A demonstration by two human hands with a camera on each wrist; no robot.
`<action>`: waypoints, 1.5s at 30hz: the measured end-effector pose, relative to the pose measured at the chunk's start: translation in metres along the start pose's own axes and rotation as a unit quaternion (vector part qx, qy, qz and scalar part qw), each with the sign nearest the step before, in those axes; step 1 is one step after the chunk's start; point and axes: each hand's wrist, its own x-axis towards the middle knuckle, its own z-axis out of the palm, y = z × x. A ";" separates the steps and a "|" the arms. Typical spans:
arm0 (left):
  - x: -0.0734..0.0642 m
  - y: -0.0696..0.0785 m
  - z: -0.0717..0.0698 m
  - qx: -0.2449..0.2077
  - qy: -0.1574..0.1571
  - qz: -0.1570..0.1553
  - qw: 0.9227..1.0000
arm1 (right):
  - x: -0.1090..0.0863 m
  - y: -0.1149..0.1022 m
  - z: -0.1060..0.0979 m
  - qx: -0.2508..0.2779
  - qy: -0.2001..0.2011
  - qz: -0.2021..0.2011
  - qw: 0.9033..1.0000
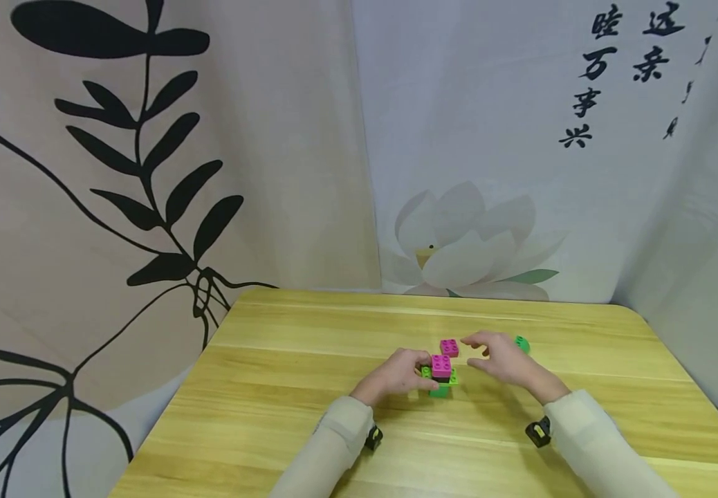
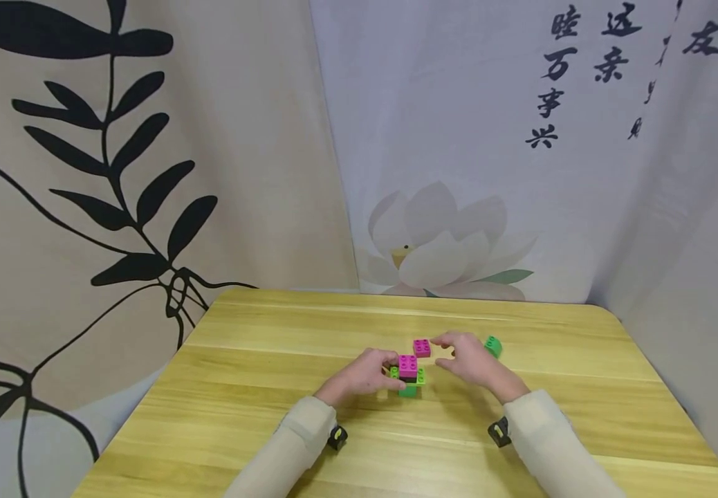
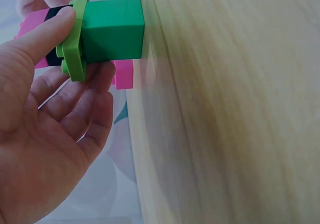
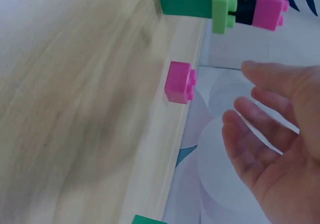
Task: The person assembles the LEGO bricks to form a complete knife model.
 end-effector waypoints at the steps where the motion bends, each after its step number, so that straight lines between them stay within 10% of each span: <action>1: 0.000 0.000 0.000 -0.001 0.000 -0.001 1.000 | 0.001 0.001 0.001 -0.003 0.001 0.001 1.000; 45: -0.003 0.004 -0.002 -0.021 -0.014 -0.018 1.000 | 0.047 0.023 0.042 0.056 -0.052 0.074 0.994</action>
